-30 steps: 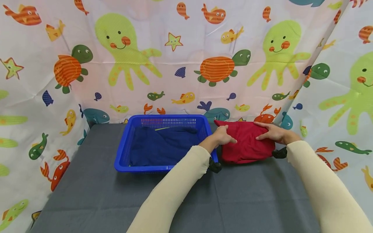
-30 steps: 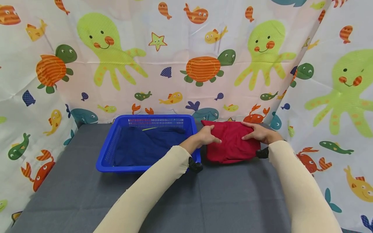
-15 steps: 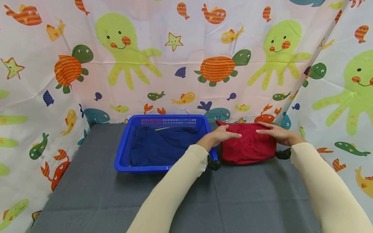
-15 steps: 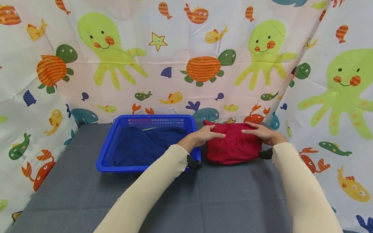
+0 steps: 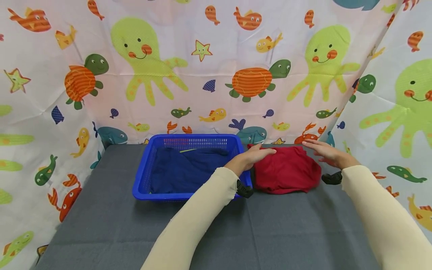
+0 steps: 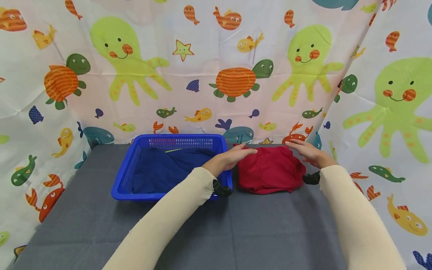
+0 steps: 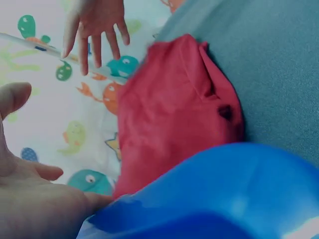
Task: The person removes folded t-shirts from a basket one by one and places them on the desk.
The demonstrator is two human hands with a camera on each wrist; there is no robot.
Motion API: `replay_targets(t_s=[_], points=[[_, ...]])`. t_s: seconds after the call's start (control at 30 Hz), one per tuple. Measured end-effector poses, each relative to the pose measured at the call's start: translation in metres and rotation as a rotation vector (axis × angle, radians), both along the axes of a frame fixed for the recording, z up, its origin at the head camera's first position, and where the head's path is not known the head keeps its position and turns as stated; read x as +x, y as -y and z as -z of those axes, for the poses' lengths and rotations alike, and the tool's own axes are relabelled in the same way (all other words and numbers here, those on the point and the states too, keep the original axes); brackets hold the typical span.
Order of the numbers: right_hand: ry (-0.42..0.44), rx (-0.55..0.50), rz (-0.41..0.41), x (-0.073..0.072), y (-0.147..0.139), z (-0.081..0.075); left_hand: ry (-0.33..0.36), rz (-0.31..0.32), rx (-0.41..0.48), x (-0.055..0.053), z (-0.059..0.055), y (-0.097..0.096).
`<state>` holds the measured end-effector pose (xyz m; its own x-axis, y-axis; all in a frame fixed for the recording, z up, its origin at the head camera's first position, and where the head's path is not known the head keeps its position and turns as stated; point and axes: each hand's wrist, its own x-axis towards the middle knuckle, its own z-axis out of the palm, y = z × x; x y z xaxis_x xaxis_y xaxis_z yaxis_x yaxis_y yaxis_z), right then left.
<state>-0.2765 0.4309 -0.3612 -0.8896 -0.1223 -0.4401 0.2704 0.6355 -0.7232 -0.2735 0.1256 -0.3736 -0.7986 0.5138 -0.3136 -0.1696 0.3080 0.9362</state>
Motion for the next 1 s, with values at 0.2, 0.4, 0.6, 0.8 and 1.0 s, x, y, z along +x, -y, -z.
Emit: replay_targets(t_s=[0.2,0.4,0.6,0.8,1.0], points=[[-0.094,-0.138,-0.052,0.008,0.018,-0.014,-0.041,0.032,0.057,0.002,-0.018,0.019],[-0.115,-0.244,-0.122,0.02,0.046,-0.023,-0.033,0.086,0.127,0.011,-0.03,0.048],[-0.163,-0.301,-0.187,0.032,0.074,-0.026,-0.098,0.083,0.085,0.023,-0.034,0.086],[-0.209,-0.338,-0.245,0.045,0.102,-0.029,-0.159,0.067,0.05,0.029,-0.027,0.118],[-0.211,-0.394,-0.288,0.054,0.13,-0.029,-0.174,0.032,0.016,0.035,-0.016,0.146]])
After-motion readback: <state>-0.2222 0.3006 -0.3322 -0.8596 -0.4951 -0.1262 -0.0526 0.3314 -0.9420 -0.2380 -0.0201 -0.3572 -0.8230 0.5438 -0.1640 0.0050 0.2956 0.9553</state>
